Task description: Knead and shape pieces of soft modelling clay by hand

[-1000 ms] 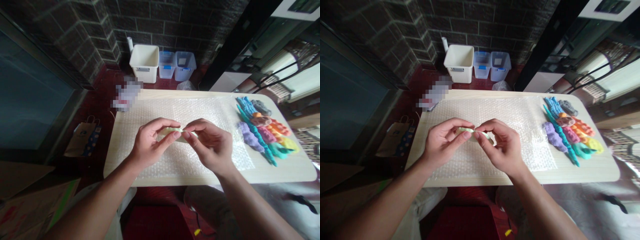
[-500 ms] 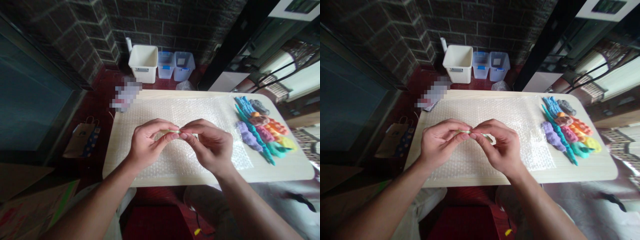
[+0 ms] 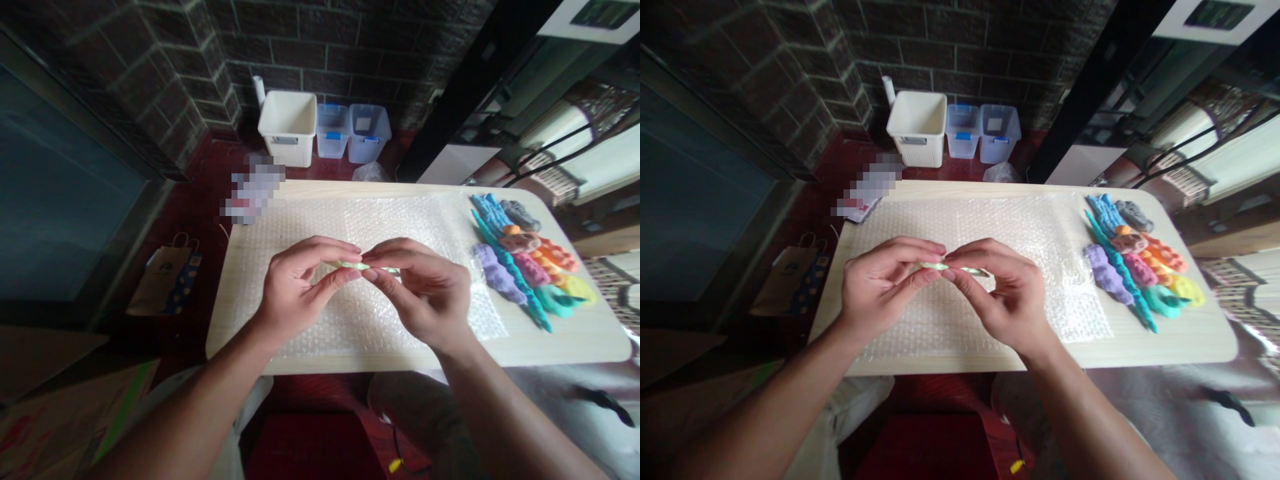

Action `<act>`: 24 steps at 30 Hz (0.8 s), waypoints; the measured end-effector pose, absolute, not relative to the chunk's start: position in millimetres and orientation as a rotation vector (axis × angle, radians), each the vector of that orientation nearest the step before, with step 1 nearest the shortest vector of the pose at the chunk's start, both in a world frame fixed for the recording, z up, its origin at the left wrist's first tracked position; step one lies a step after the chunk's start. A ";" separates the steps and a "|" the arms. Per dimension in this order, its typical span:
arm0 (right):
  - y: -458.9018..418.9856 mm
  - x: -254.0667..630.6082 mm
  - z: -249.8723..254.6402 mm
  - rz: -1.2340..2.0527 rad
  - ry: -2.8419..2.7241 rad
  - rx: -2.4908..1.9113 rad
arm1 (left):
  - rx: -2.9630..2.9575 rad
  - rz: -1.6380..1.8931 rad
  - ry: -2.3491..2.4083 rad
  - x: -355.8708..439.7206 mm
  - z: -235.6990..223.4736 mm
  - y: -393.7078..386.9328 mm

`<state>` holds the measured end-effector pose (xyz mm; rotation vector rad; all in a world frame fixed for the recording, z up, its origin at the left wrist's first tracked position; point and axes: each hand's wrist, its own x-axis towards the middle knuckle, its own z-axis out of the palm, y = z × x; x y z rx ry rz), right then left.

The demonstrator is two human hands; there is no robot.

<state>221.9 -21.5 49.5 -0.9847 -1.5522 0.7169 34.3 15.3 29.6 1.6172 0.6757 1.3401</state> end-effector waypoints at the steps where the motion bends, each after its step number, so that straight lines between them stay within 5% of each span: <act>1: -21.8 221.9 49.3 0.710 -1.545 -0.993 | 1.605 1.329 0.680 34.5 29.2 15.2; 24: -21.5 223.0 46.5 0.746 -1.535 -1.018 | 1.412 1.270 0.688 34.1 27.5 12.9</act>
